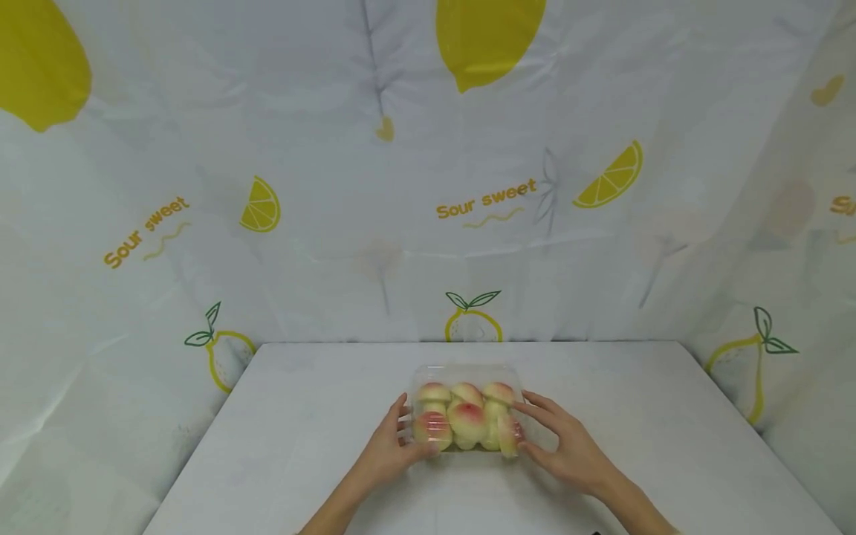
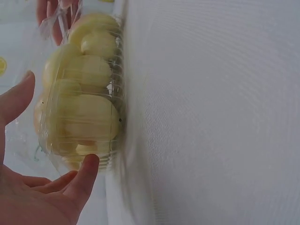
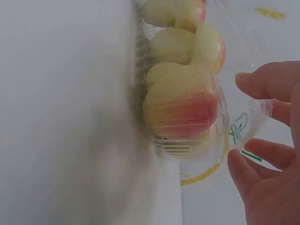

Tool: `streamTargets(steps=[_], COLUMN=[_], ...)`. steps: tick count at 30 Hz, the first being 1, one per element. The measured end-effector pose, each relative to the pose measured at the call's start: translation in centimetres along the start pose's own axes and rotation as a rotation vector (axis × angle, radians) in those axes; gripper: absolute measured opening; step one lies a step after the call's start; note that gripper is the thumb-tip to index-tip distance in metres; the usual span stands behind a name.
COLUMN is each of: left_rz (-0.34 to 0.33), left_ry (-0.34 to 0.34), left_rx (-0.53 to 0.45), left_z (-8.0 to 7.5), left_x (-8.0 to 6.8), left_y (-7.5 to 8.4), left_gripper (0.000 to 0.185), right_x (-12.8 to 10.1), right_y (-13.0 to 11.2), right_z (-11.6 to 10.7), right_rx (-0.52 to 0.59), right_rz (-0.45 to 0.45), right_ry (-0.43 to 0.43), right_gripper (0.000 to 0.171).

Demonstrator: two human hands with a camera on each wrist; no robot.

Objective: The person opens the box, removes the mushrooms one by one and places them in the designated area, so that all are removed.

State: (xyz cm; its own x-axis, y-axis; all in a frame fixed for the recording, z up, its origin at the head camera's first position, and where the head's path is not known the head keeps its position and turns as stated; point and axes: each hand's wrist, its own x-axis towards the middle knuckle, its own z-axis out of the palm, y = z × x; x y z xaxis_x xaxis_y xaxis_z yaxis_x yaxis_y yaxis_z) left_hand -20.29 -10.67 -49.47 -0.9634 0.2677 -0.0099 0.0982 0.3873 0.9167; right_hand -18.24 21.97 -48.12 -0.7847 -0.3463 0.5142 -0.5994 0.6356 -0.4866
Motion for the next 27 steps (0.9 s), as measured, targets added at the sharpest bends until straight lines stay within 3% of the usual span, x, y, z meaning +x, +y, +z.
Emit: streamTargets(steps=[7,17,27], left_rz=[0.0,0.052,0.044], left_ry=[-0.001,-0.048,-0.06], left_rx=[-0.033,0.028,0.105], left_z=[0.3,0.1,0.2], left_x=[-0.4,-0.3,-0.6], left_y=[0.3,0.4,0.3], left_gripper=[0.104,0.094,0.094], right_x=[-0.1,0.6,1.8], right_y=[-0.2,-0.2,0.2], right_z=[-0.4,-0.9,-2.0], right_rx=[0.031,0.087,0.124], right_rz=[0.0,-0.069,-0.053], right_ry=[0.056,0.172,0.153], right_gripper=[0.056,0.057,0.053])
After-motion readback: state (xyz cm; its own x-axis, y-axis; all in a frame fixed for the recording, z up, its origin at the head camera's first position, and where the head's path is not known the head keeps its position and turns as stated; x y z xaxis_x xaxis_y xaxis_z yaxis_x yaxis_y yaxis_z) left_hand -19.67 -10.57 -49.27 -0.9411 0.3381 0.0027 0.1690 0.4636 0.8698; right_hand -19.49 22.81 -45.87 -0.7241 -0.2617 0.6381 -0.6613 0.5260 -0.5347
